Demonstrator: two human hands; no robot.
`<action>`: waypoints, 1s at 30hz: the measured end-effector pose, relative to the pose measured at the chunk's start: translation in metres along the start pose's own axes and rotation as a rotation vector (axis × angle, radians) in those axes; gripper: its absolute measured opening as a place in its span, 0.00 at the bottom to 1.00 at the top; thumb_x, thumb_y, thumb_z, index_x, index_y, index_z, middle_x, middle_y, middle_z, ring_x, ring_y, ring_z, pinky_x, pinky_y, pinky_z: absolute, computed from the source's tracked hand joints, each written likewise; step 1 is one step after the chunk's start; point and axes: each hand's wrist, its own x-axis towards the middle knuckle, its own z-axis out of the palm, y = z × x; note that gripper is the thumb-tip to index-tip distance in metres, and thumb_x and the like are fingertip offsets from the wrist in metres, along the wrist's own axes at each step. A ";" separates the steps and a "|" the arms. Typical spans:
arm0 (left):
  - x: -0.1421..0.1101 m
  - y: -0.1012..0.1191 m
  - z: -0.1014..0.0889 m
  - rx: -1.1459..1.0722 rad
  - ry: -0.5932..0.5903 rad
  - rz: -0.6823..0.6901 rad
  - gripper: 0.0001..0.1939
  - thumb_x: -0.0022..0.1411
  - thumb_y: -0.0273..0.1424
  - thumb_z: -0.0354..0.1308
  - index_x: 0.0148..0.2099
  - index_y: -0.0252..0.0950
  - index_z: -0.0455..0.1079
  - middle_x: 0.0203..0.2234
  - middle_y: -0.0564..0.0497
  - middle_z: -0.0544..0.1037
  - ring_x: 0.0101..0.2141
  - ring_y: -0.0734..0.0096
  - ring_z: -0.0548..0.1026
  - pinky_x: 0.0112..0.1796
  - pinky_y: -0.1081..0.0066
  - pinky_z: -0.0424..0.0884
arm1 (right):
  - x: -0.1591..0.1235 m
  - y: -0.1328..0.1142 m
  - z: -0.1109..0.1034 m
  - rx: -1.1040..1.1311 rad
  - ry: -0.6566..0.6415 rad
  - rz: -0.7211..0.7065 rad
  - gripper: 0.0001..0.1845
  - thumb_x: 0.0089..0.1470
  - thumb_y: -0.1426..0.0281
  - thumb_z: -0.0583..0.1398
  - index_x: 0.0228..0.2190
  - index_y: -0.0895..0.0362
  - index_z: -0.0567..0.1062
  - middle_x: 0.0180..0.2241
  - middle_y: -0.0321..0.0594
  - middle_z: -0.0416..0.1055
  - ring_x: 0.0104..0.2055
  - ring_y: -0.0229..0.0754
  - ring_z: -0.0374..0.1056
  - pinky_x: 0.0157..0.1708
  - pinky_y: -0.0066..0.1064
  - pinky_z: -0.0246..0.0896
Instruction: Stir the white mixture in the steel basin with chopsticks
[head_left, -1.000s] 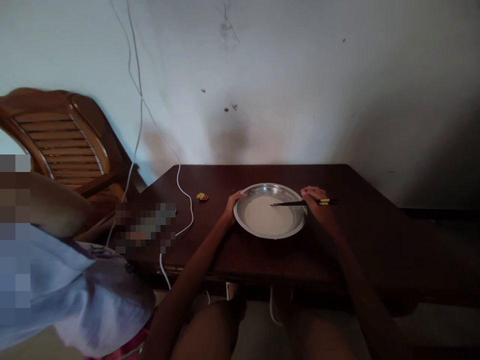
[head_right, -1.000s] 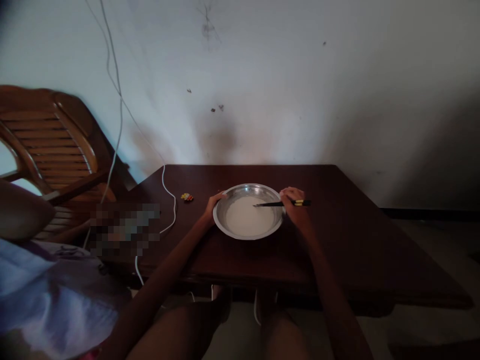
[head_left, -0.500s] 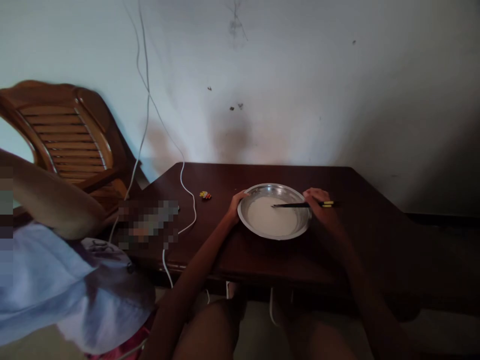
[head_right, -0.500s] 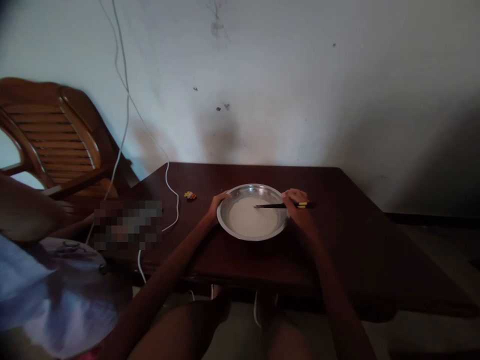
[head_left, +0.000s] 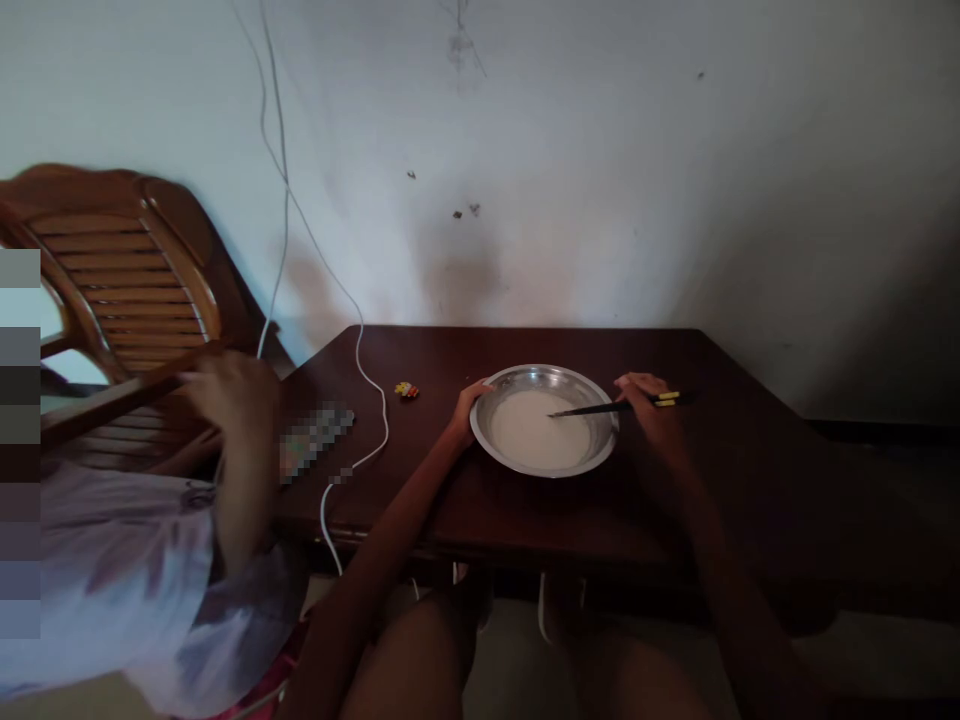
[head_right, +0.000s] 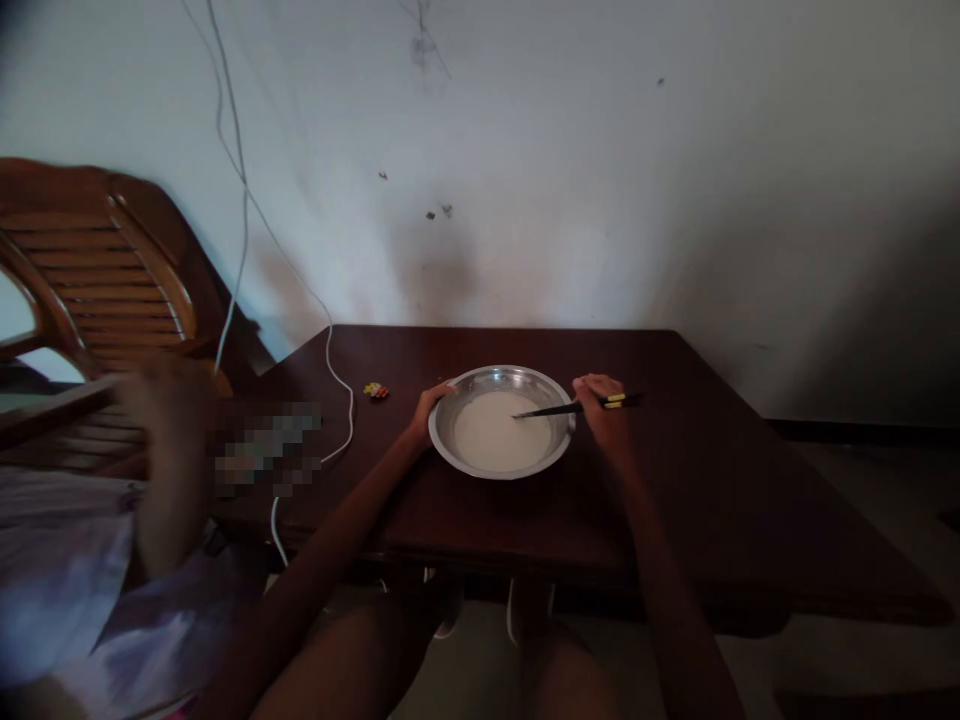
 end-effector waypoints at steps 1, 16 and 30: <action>0.000 0.000 0.000 -0.001 -0.005 -0.007 0.14 0.44 0.33 0.60 0.36 0.34 0.78 0.30 0.47 0.81 0.40 0.52 0.77 0.36 0.65 0.69 | 0.001 0.000 -0.005 0.023 -0.002 0.024 0.21 0.57 0.55 0.55 0.17 0.50 0.71 0.34 0.44 0.76 0.47 0.55 0.68 0.55 0.51 0.57; -0.002 0.002 0.000 -0.007 -0.025 -0.013 0.14 0.47 0.32 0.59 0.37 0.35 0.78 0.32 0.47 0.82 0.39 0.53 0.77 0.37 0.65 0.70 | 0.004 0.001 -0.010 0.043 0.036 0.097 0.26 0.55 0.48 0.54 0.14 0.50 0.68 0.30 0.46 0.75 0.42 0.57 0.70 0.51 0.54 0.59; 0.000 -0.002 -0.005 -0.064 0.002 -0.032 0.16 0.44 0.31 0.61 0.37 0.32 0.78 0.30 0.46 0.81 0.34 0.59 0.76 0.34 0.68 0.66 | 0.001 0.011 -0.007 0.106 0.032 0.224 0.24 0.41 0.43 0.65 0.21 0.51 0.76 0.30 0.42 0.76 0.39 0.51 0.72 0.44 0.46 0.67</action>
